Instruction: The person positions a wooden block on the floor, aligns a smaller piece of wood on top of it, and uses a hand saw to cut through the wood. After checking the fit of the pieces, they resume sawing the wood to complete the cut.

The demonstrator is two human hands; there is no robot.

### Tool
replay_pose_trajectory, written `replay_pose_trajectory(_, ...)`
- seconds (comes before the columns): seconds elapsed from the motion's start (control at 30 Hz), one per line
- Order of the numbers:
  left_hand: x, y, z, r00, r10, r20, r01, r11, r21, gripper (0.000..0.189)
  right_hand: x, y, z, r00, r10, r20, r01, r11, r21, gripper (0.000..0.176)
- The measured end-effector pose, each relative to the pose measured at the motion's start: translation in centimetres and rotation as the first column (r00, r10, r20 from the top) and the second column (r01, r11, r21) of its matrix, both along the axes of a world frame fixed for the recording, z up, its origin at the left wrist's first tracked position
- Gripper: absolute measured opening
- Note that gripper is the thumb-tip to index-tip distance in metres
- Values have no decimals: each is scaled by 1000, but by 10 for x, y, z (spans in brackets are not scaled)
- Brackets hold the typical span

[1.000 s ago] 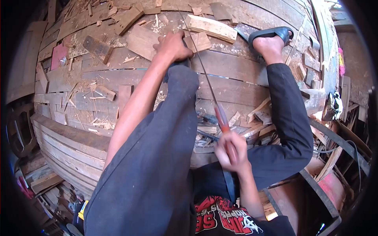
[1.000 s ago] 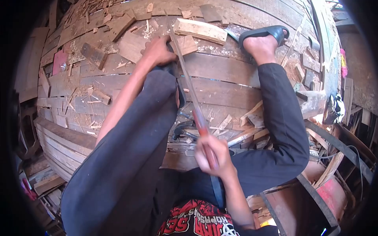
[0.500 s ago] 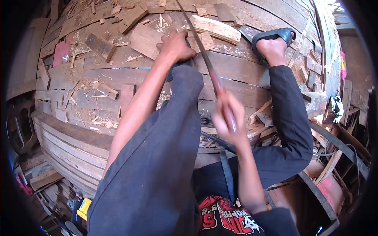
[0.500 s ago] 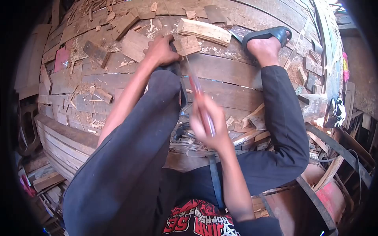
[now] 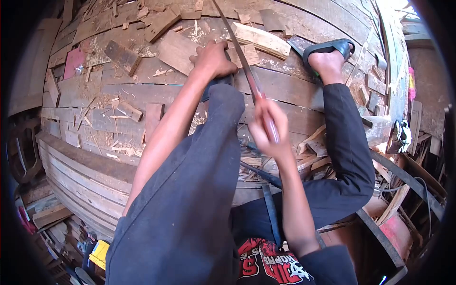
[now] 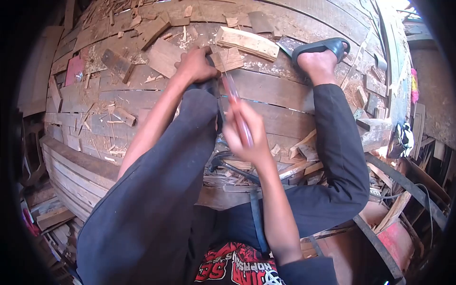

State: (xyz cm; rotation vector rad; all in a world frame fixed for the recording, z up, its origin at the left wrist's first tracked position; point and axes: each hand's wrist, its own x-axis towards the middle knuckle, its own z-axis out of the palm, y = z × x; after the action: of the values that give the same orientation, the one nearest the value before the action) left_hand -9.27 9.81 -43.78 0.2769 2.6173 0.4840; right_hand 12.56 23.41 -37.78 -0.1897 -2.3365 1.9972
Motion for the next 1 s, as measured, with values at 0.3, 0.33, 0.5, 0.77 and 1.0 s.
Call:
replay_pose_trajectory(0.3,2,0,4,1000,3,8,-3,1000,-19,91,133,1,52,998,-60,28,56,989,135,22)
replay_pose_trajectory(0.33,3,-1,3,1000,-5,3,5,1000,-25,94,127,-2,48,998,-54,16,52,989,137,22)
replay_pose_trajectory(0.5,2,1,6,999,9,35,-8,1000,-25,83,-8,-10,-3,999,16,-43,-16,1000,4,19)
replay_pose_trajectory(0.77,25,-15,5,998,-63,-17,63,997,38,77,19,-31,-6,994,-96,56,100,993,-63,21)
replay_pose_trajectory(1.0,26,-14,8,997,-54,-47,57,997,51,75,1,-19,8,998,-63,-11,62,992,-110,30)
